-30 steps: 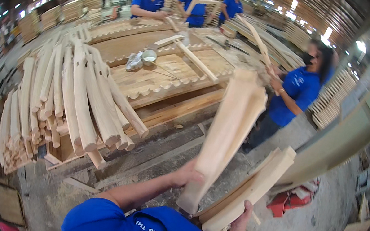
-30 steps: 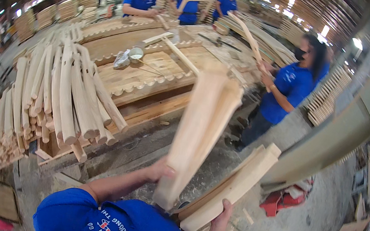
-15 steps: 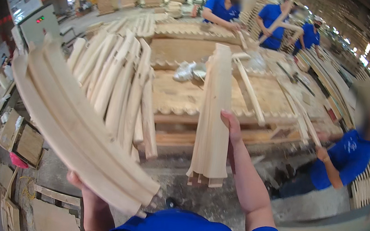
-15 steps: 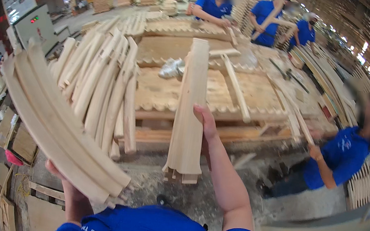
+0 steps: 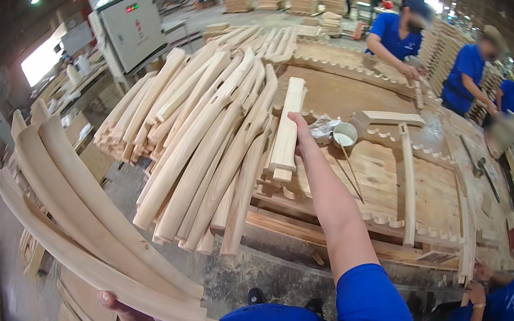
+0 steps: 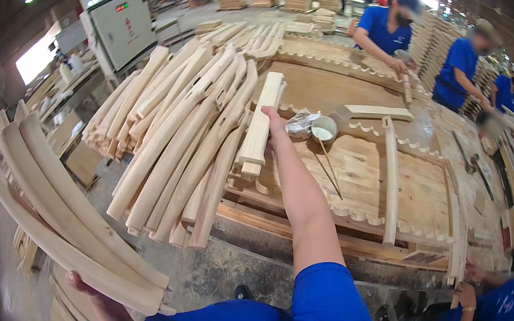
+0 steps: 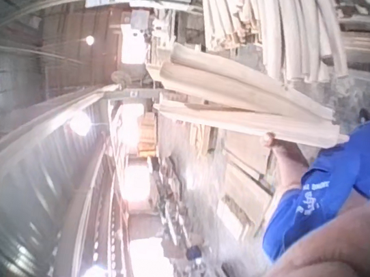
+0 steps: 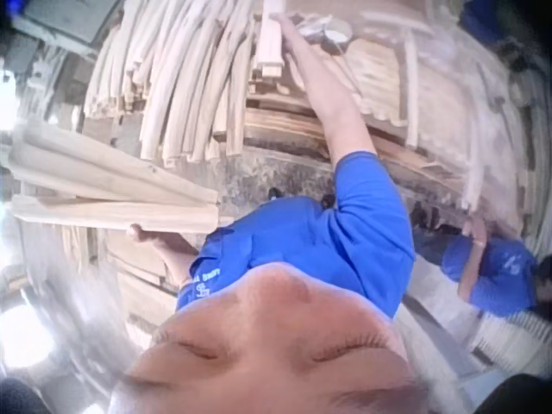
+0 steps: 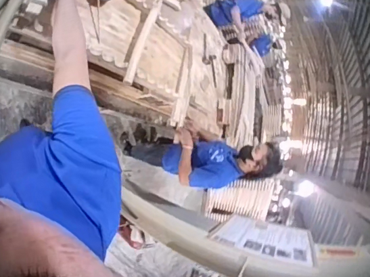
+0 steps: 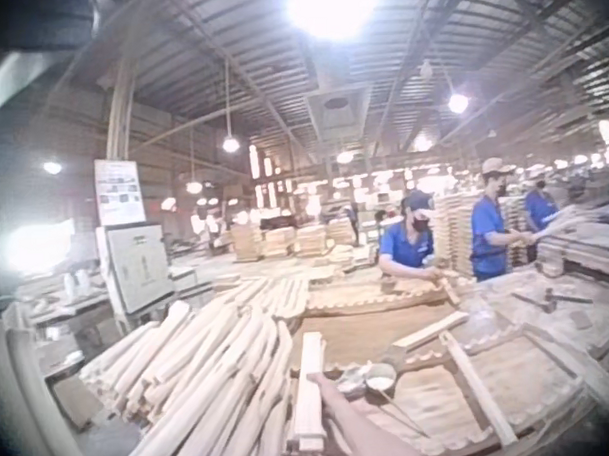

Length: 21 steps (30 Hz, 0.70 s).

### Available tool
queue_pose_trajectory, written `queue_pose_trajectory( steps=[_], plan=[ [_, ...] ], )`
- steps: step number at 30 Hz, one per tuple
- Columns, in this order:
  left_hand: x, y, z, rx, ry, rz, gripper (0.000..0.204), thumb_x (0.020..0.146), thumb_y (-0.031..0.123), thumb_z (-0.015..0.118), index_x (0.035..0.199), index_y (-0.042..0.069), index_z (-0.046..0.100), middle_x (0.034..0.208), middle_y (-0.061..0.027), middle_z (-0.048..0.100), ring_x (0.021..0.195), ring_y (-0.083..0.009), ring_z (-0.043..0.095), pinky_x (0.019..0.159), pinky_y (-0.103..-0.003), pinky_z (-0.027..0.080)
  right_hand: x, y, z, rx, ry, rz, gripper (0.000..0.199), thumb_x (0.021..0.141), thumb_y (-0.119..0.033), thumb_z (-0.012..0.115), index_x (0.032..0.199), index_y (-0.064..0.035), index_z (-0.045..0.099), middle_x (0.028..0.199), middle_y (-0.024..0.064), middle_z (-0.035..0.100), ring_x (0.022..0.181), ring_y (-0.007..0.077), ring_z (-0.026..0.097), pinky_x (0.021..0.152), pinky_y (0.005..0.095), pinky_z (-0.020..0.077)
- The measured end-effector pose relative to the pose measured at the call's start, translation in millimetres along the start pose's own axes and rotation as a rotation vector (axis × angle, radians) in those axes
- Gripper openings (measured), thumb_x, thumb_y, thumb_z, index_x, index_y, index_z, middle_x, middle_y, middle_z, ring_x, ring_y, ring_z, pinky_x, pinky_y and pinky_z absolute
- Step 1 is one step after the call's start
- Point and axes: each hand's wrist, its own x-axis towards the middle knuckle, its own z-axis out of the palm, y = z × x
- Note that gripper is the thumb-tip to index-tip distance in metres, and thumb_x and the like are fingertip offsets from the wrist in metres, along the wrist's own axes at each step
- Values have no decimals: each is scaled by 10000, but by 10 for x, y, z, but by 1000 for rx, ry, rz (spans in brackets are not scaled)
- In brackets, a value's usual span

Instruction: The person picks up wooden chair legs from a pile, applies glue to the ends using a small stick, and places them back on the workbench. The person repeats this process for multiple pieces in a factory setting.

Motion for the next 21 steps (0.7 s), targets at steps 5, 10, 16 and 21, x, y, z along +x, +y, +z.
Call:
queue_pose_trajectory(
  steps=[5, 10, 16, 21],
  plan=[
    [-317, -132, 555, 22, -90, -114, 614, 730, 384, 576, 1212, 14, 487, 1157, -139, 533, 1044, -246, 534, 891, -420, 445, -14, -308, -239, -1001, 187, -644, 646, 763, -413, 625, 1224, 24, 503, 1206, 216, 532, 1144, 320, 493, 969, 382, 392],
    [-518, -424, 1292, 50, -198, -262, 553, 709, 272, 612, 1173, -10, 506, 1107, -144, 555, 997, -255, 562, 861, -402, 467, -1823, -796, 660, -635, -647, -305, 676, 851, -438, 586, 1379, -72, 374, 1305, 123, 462, 1152, 233, 466, 959, 377, 379],
    [-266, -903, 3061, 148, -414, -269, 477, 683, 117, 686, 1113, -24, 535, 1042, -118, 591, 924, -211, 593, 792, -346, 501, -2733, -1165, 464, -545, -824, -809, 764, 837, -387, 620, 1419, -46, 262, 1266, 145, 475, 1145, 176, 460, 953, 330, 385],
    [25, -1121, 4136, 73, -836, -43, 481, 688, 120, 713, 1106, -19, 521, 984, -107, 601, 883, -188, 602, 754, -319, 503, -2732, -1799, 43, -473, -574, -753, 723, 759, -375, 697, 1292, -6, 374, 1111, 115, 544, 1038, 169, 531, 902, 303, 426]
  ],
)
